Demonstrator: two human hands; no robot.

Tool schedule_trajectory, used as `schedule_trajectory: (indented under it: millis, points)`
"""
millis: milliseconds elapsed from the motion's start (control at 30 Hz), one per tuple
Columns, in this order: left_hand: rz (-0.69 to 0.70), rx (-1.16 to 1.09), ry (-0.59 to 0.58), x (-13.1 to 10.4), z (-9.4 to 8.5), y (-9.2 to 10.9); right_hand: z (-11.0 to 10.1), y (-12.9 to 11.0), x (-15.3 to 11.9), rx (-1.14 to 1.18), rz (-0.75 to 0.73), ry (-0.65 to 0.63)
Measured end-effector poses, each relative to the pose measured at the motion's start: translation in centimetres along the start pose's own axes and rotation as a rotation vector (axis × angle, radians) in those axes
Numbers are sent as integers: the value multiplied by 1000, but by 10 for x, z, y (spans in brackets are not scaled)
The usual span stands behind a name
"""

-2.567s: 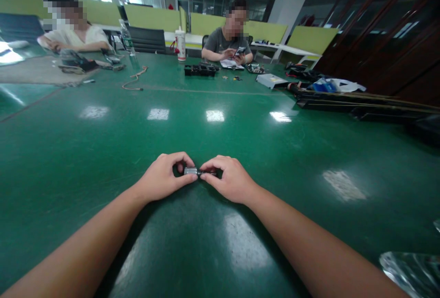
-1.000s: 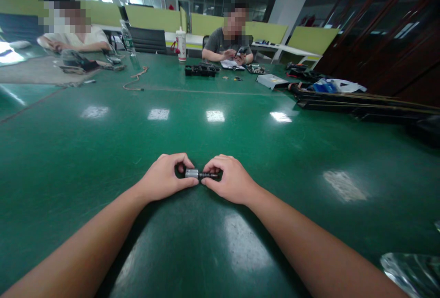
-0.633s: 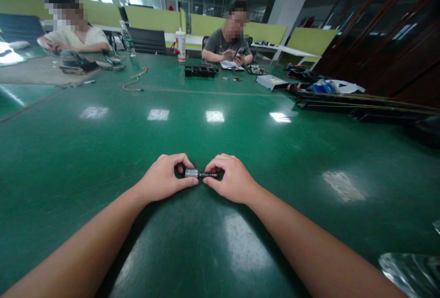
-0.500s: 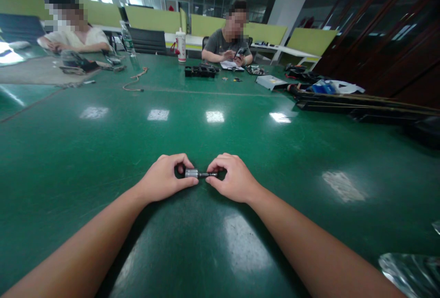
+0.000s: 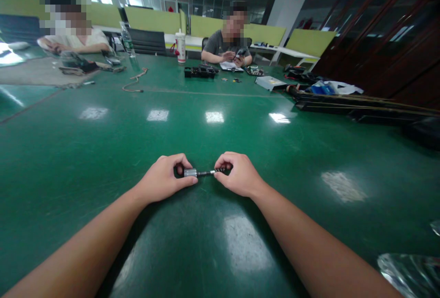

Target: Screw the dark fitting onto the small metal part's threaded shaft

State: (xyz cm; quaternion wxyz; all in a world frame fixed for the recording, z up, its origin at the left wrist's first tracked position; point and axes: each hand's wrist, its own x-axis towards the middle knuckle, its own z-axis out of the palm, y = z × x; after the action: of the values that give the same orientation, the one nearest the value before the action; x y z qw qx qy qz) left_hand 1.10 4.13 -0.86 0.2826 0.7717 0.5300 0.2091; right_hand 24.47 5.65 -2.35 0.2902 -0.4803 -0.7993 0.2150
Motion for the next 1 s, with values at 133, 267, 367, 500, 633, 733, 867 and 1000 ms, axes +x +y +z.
schedule_trajectory:
  millis: [133, 267, 367, 500, 633, 733, 867, 1000]
  points:
    - [4, 10, 4, 1, 0, -1, 2, -2, 0, 3, -33, -35]
    - [30, 11, -4, 1, -1, -2, 6, -6, -1, 116, -141, -99]
    - [47, 7, -15, 1, -1, -4, 8, -11, -2, 146, -166, -126]
    - [44, 16, -26, 0, -1, -4, 9, -14, -4, 145, -161, -131]
    - [49, 32, -21, -1, -3, 0, 9, -15, -4, 144, -144, -118]
    - [71, 16, -16, -1, -4, 1, 10, -15, -3, 136, -137, -117]
    - [63, 12, -16, -1, -3, 1, 11, -14, -3, 118, -159, -129]
    - [58, 40, -7, 0, -2, 0, 12, -13, -2, 98, -189, -127]
